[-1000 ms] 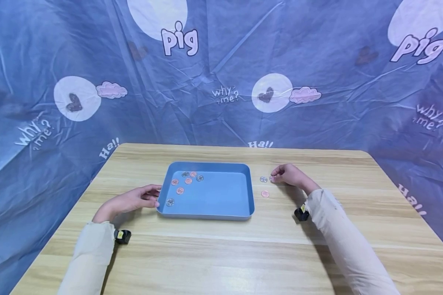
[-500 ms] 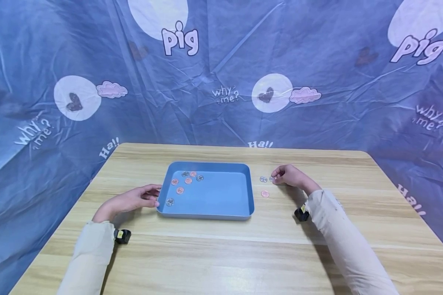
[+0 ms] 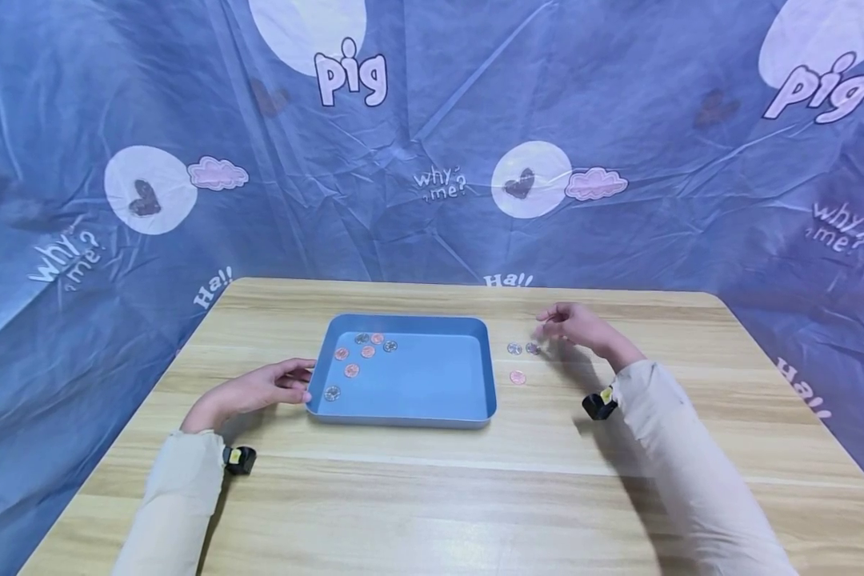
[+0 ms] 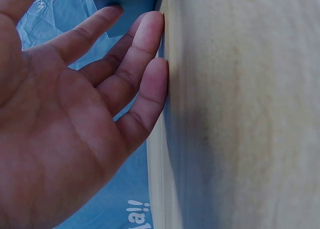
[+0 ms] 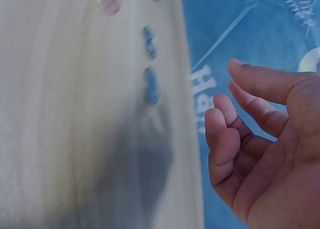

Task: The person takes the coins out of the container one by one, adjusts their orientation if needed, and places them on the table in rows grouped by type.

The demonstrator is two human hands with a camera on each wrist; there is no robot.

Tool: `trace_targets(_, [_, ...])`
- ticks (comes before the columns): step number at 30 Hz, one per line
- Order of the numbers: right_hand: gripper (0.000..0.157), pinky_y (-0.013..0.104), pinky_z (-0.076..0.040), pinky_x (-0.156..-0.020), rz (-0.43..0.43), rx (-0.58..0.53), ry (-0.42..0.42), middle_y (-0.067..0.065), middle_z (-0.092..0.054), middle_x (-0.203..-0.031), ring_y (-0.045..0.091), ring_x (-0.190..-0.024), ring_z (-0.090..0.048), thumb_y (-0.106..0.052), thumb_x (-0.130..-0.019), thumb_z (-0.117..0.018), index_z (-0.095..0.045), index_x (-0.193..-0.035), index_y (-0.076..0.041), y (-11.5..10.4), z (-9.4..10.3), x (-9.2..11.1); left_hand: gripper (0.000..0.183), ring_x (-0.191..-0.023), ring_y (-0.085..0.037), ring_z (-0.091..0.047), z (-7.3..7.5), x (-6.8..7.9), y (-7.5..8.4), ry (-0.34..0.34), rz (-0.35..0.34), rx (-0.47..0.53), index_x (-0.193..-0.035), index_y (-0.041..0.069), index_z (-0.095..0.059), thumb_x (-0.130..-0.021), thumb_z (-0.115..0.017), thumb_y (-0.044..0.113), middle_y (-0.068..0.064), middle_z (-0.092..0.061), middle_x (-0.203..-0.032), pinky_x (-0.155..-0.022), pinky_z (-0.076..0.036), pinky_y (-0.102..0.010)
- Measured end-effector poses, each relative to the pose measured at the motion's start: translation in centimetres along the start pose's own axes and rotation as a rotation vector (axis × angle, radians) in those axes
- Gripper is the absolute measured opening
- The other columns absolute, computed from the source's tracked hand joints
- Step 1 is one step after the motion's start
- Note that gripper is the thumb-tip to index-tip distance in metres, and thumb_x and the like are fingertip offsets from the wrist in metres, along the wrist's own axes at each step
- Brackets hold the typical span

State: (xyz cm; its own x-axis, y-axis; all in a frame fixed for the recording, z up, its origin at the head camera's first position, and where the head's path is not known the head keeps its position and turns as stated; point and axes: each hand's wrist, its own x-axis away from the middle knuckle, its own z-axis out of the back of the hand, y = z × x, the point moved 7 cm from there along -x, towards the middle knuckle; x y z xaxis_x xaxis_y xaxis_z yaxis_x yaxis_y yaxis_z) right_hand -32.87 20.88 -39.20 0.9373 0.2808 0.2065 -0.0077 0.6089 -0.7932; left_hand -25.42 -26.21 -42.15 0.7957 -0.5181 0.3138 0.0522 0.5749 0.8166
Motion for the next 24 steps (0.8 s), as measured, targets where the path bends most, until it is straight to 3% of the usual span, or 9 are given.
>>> trace_targets(9, [0.046, 0.029, -0.048, -0.071, -0.035, -0.084, -0.007, 0.008, -0.063, -0.105, 0.020, -0.089, -0.058, -0.023, -0.094, -0.062, -0.049, -0.130, 0.004, -3.4, -0.9, -0.1, 0.074, -0.121, -0.032, -0.051, 0.0, 0.1, 0.0, 0.002, 0.003, 0.005, -0.148, -0.007, -0.026, -0.094, -0.064, 0.027, -0.026, -0.046, -0.136, -0.097, -0.046, -0.032])
trace_targets(16, [0.040, 0.020, -0.044, -0.060, -0.035, -0.241, -0.079, -0.006, -0.063, -0.090, 0.008, -0.073, -0.059, -0.019, -0.095, -0.059, -0.050, -0.128, 0.002, -6.8, -3.8, -0.2, 0.073, -0.122, -0.034, -0.050, 0.1, 0.0, -0.2, 0.003, 0.002, 0.004, -0.148, -0.005, -0.027, -0.094, -0.064, 0.026, -0.026, -0.046, -0.137, -0.099, -0.044, -0.038])
trace_targets(24, [0.044, 0.022, -0.042, -0.062, -0.016, -0.326, -0.174, -0.001, -0.062, -0.095, 0.014, -0.077, -0.060, -0.020, -0.093, -0.064, -0.051, -0.132, -0.005, -10.9, -7.7, -0.4, 0.073, -0.123, -0.035, -0.050, 0.2, 0.0, -0.2, 0.015, 0.006, -0.004, -0.148, -0.005, -0.028, -0.093, -0.065, 0.027, -0.026, -0.047, -0.136, -0.101, -0.043, -0.043])
